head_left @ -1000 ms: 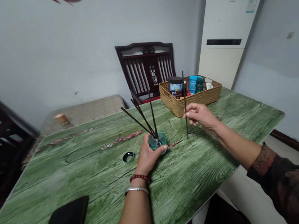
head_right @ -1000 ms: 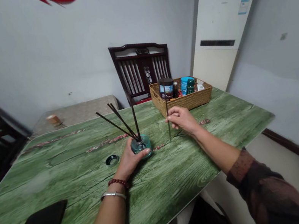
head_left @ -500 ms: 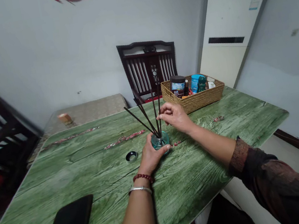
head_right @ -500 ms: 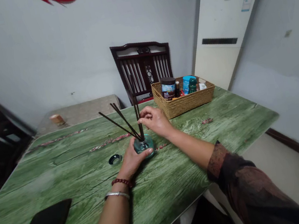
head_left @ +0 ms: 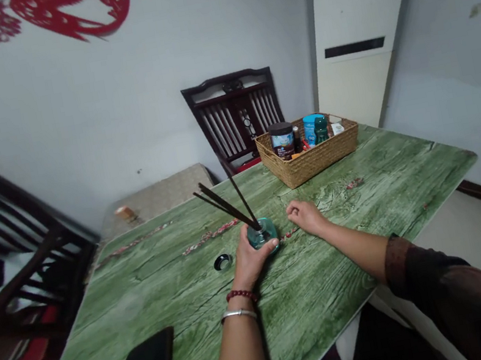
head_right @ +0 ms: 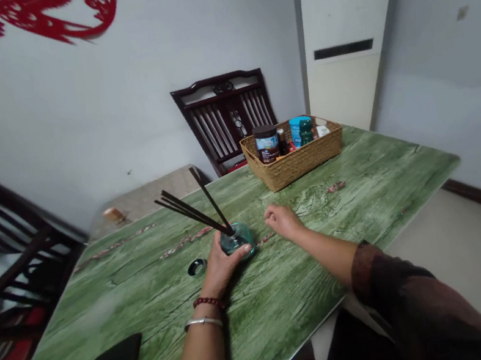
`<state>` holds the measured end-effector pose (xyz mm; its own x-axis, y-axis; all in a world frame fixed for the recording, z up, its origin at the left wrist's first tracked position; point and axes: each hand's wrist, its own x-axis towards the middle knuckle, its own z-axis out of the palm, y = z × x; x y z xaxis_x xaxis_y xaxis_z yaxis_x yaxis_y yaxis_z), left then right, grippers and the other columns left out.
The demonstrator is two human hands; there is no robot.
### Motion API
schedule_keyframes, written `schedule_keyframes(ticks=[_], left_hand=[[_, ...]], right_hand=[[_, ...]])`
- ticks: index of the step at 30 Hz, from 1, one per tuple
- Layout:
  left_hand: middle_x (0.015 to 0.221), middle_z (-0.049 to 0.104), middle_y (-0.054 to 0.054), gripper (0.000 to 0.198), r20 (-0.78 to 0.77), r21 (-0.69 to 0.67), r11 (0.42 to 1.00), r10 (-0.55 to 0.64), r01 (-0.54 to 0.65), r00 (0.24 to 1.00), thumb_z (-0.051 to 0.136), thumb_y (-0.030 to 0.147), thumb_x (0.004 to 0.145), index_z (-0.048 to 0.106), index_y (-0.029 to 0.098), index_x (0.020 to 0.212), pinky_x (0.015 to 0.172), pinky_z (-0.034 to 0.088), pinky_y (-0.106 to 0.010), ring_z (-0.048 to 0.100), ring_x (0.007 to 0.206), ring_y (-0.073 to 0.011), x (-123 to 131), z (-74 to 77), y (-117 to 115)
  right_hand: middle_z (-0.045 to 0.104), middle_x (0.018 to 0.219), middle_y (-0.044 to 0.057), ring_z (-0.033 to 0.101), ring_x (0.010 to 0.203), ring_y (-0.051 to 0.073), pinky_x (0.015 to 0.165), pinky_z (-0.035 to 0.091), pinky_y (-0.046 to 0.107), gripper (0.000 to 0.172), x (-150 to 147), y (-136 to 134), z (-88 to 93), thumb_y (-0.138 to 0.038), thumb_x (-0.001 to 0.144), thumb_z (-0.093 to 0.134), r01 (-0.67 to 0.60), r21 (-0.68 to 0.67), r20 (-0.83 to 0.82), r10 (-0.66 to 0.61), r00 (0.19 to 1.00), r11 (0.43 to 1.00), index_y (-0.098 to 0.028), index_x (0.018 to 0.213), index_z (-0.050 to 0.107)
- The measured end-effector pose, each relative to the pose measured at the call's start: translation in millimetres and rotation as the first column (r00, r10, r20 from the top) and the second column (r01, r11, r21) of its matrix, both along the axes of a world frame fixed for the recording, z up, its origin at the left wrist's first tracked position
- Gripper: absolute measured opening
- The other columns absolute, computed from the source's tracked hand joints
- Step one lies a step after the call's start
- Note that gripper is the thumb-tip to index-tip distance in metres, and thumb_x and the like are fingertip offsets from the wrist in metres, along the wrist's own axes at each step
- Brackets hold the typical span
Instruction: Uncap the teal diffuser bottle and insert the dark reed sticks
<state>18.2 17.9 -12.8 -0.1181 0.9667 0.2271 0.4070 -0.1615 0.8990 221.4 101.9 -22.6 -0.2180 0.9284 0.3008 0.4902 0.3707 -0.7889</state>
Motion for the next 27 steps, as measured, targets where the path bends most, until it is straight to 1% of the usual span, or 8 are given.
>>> schedule_keyframes(ticks=[3, 8, 11, 15, 18, 21, 24, 27], left_hand=[[0.115, 0.069, -0.008, 0.07, -0.007, -0.003, 1.0, 0.008, -0.008, 1.0, 0.085, 0.048, 0.066, 0.055, 0.021, 0.123, 0.097, 0.049, -0.043, 0.066, 0.104, -0.026, -0.4, -0.5, -3.0], [0.109, 0.068, -0.006, 0.063, -0.053, 0.009, 0.996, 0.084, -0.084, 0.995, 0.084, 0.045, 0.067, 0.056, 0.021, 0.118, 0.096, 0.049, -0.041, 0.066, 0.102, -0.0245, -1.8, 2.7, -9.4], [0.107, 0.069, -0.005, 0.055, -0.05, -0.03, 0.997, 0.071, -0.073, 0.996, 0.081, 0.045, 0.071, 0.057, 0.021, 0.115, 0.096, 0.05, -0.041, 0.066, 0.101, -0.0235, -1.7, 7.9, -12.6], [0.115, 0.067, -0.005, 0.052, -0.067, -0.047, 0.997, 0.06, -0.063, 0.996, 0.079, 0.044, 0.074, 0.056, 0.023, 0.116, 0.1, 0.05, -0.041, 0.065, 0.11, -0.0248, -0.5, 13.8, -15.8], [0.122, 0.065, -0.006, 0.056, -0.097, -0.056, 0.997, 0.055, -0.06, 0.994, 0.078, 0.043, 0.074, 0.055, 0.023, 0.121, 0.103, 0.048, -0.043, 0.062, 0.117, -0.0262, -3.0, 14.2, -15.7], [0.124, 0.065, -0.007, 0.062, -0.082, -0.076, 0.996, 0.045, -0.051, 0.996, 0.077, 0.044, 0.075, 0.053, 0.024, 0.128, 0.105, 0.048, -0.048, 0.063, 0.118, -0.0272, -10.1, 12.5, -8.3], [0.118, 0.068, -0.008, 0.058, -0.068, -0.08, 0.995, 0.057, -0.063, 0.996, 0.078, 0.045, 0.073, 0.057, 0.024, 0.122, 0.103, 0.049, -0.05, 0.065, 0.113, -0.0277, -19.2, 11.6, 9.6], [0.112, 0.069, -0.008, 0.056, -0.056, -0.065, 0.994, 0.081, -0.085, 0.995, 0.08, 0.045, 0.069, 0.058, 0.022, 0.116, 0.102, 0.05, -0.05, 0.067, 0.107, -0.0266, -27.6, 11.8, 34.1]], right_hand=[[0.065, 0.072, -0.002, 0.059, 0.069, 0.013, 0.071, 0.041, 0.024, 0.011, 1.5, 5.8, -9.8, -0.012, 0.081, 0.063, -0.015, -0.042, -0.008, 0.015, 1.0, 0.999, -0.019, 0.087, 0.069], [0.069, 0.074, -0.001, 0.06, 0.07, 0.013, 0.069, 0.04, 0.024, 0.013, 4.3, 4.3, -3.4, -0.01, 0.081, 0.062, -0.065, -0.075, -0.029, 0.063, 0.998, 0.995, -0.019, 0.087, 0.071], [0.071, 0.076, 0.0, 0.061, 0.072, 0.014, 0.069, 0.041, 0.024, 0.013, 5.6, 3.6, -1.0, -0.011, 0.082, 0.062, -0.088, -0.096, -0.025, 0.086, 0.996, 0.992, -0.019, 0.087, 0.072], [0.073, 0.08, 0.001, 0.064, 0.076, 0.016, 0.07, 0.042, 0.025, 0.014, 5.2, 3.7, 2.2, -0.014, 0.084, 0.062, -0.079, -0.143, 0.011, 0.082, 0.997, 0.987, -0.02, 0.089, 0.074], [0.075, 0.083, 0.002, 0.065, 0.078, 0.016, 0.072, 0.042, 0.025, 0.016, 5.1, 3.1, 5.5, -0.014, 0.085, 0.061, -0.09, -0.151, 0.004, 0.091, 0.996, 0.984, -0.02, 0.091, 0.074], [0.075, 0.083, 0.002, 0.065, 0.077, 0.016, 0.07, 0.042, 0.025, 0.015, 5.0, 2.1, 6.8, -0.015, 0.085, 0.061, -0.093, -0.168, -0.013, 0.092, 0.996, 0.981, -0.02, 0.091, 0.074], [0.075, 0.082, 0.002, 0.066, 0.077, 0.017, 0.069, 0.041, 0.025, 0.013, 3.9, 1.9, 4.5, -0.017, 0.086, 0.062, -0.085, -0.169, -0.021, 0.083, 0.996, 0.982, -0.021, 0.09, 0.074], [0.075, 0.083, 0.002, 0.066, 0.077, 0.017, 0.069, 0.04, 0.025, 0.013, 2.0, 2.9, 0.3, -0.019, 0.086, 0.062, -0.082, -0.148, -0.019, 0.081, 0.997, 0.986, -0.021, 0.09, 0.074]])
